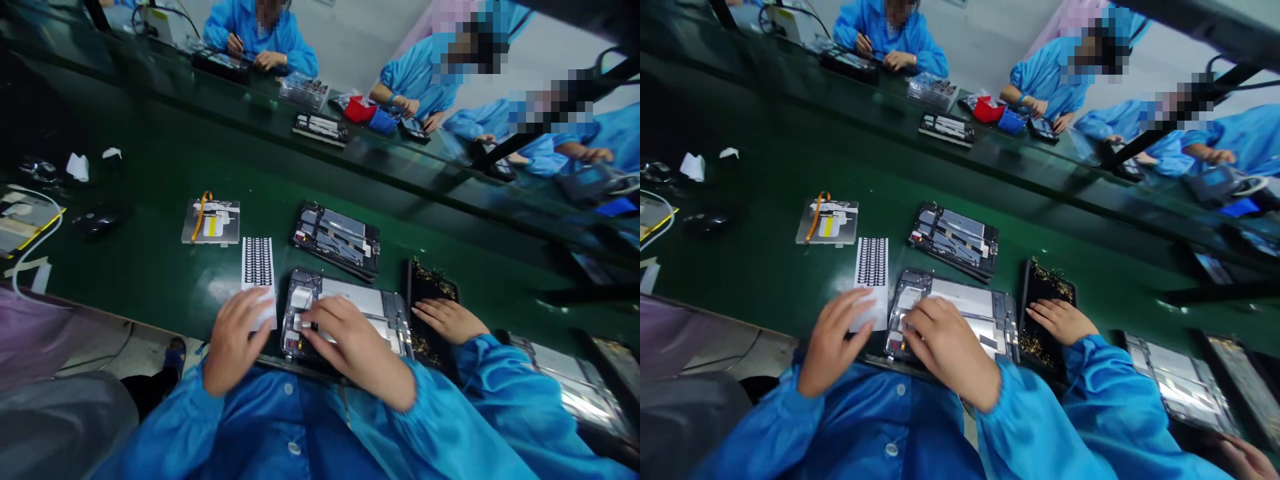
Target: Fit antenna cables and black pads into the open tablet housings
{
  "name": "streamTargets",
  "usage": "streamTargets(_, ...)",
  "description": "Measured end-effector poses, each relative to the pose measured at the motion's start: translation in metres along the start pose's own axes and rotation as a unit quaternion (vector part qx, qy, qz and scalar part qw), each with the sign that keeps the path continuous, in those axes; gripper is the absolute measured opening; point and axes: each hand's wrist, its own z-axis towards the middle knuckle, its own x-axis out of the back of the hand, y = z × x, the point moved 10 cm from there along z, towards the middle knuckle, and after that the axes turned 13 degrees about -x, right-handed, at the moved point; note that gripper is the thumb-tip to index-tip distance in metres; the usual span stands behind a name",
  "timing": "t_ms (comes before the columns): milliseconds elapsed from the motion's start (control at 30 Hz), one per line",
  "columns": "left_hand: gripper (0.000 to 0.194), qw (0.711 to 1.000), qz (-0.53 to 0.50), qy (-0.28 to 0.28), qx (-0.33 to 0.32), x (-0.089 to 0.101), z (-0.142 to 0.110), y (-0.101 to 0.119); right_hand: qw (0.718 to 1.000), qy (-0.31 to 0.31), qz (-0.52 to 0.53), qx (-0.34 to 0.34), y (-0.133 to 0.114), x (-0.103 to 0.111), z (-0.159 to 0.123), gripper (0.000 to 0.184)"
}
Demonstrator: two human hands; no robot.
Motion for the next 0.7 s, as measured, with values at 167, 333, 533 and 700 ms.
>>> streamTargets(167, 0.049, 0.991, 0.007, -0.115, 0.070, -0.030, -0.014, -0.079, 0.977, -0.121, -0.174, 0.014, -0.015, -0.067, 0.100, 0.015)
streamTargets(333, 0.050, 0.990, 0.016, -0.118, 0.081, -0.041, -0.024, -0.088, 0.967, -0.133, -0.216, -0.001, -0.010, -0.100, 0.126, 0.023)
streamTargets(533, 0.054, 0.991, 0.037, -0.108, 0.064, -0.039, -0.022, -0.087, 0.965, -0.141, -0.222, 0.004, -0.019, -0.103, 0.130, 0.024)
streamTargets(700, 0.050, 0.991, 0.037, -0.124, 0.045, -0.038, -0.020, -0.095, 0.997, -0.066, -0.034, 0.023, -0.020, -0.014, 0.086, 0.013)
